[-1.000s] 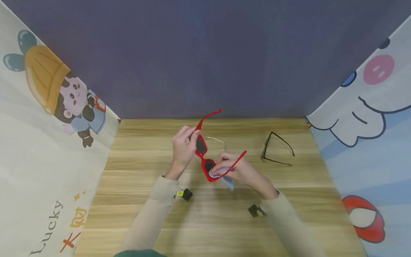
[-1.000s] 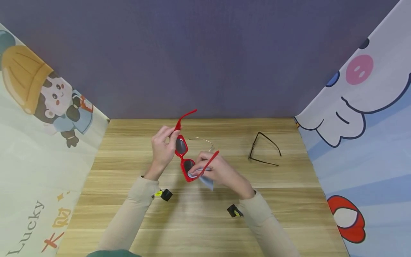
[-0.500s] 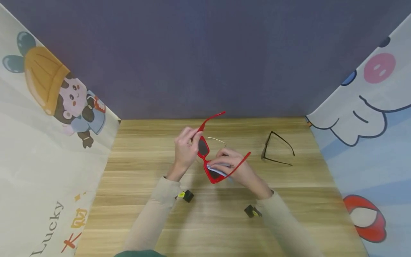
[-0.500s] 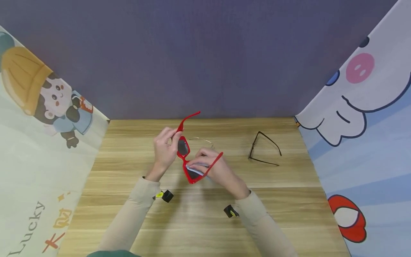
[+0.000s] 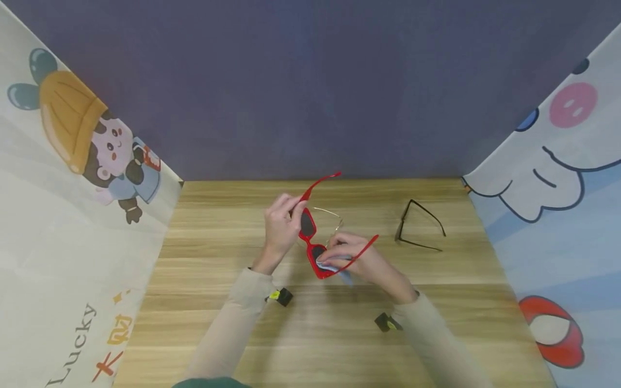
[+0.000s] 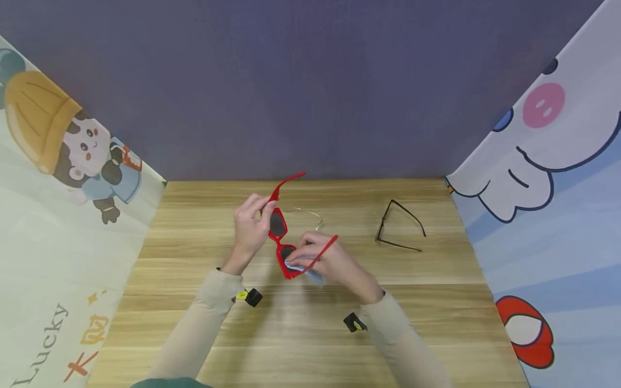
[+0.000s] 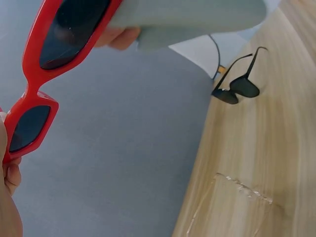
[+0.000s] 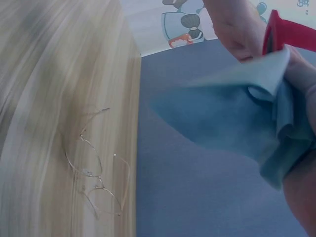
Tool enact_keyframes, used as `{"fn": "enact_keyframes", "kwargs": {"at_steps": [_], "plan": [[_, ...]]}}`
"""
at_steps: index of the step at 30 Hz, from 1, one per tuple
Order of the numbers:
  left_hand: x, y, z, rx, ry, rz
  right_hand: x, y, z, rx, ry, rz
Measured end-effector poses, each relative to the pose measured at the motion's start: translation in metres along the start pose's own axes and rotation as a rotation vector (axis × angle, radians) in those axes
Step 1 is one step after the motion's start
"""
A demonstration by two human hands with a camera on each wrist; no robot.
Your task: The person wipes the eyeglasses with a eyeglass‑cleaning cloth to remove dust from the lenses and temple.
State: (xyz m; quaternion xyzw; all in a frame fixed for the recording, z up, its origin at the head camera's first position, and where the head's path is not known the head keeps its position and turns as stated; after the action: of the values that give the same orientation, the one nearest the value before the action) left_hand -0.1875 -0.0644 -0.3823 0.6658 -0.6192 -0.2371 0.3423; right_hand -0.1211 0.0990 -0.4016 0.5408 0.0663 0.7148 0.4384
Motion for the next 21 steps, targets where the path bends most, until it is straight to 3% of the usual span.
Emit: {"fn": "enact_keyframes", "kwargs": {"at_steps": [5, 10, 21], "plan": [[-0.0040, -0.0069, 0.0003, 0.006, 0.010, 0.019, -0.0032, 0.0028, -0.0024, -0.006, -0.022, -0.098], [-0.0028, -0.0076, 0.0009, 0.019, -0.001, 0.008, -0.0032, 0.0021, -0.0044, -0.043, 0.055, -0.106], [0.0059, 0.0003, 0.0057, 0.046, -0.025, -0.023, -0.0047, -0.0009, -0.0051, -0.090, 0.087, 0.125]]}}
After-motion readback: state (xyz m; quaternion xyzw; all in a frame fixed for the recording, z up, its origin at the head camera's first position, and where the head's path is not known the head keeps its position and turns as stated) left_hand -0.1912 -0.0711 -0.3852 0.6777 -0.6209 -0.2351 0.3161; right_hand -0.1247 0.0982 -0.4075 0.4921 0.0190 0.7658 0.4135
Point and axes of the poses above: each hand's wrist, its own y-axis towards the middle knuckle, its own x-axis out of the back of the hand, z = x × y, the point moved 8 cm from there along y, towards the middle knuckle, and after that the axes turned 14 degrees about -y, right-handed, at the moved point
